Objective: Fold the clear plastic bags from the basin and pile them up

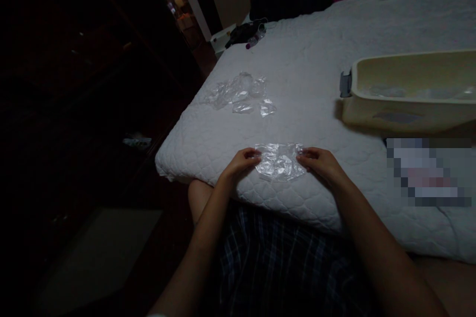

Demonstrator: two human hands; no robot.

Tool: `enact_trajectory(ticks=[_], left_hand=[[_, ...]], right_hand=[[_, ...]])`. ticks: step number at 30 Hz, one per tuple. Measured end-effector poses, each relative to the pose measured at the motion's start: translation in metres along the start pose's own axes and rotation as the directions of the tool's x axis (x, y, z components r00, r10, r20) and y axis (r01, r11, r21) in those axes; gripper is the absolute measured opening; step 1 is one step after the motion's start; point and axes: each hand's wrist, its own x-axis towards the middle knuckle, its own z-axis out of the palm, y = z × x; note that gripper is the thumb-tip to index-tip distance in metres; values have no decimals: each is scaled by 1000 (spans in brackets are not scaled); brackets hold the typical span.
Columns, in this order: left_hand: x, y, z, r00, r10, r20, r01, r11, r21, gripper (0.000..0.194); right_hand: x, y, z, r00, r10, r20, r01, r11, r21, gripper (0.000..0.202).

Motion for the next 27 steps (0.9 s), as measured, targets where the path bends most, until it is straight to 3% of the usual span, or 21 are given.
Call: enact_trajectory(ticks=[11,18,22,27], left_hand=[[0,-5,5,995,45,-88,-45,999,-3,28],[-5,-7,7,991,99,-89,-96,994,45,18],[-4,-10,7,984,140,-108,-129,986,105,12],[-6,-14,7,953,278,-117,-260,954,152,8]], right_hand=[[-5,3,-1,988,-152,8,152,980,-126,35],[-11,-2,1,987,-161,18,162,985,-67,53],[-13,-1,2,976,-217,4,214,961,-174,34],[-17,5,2,947,-320,-7,306,912,-274,15]])
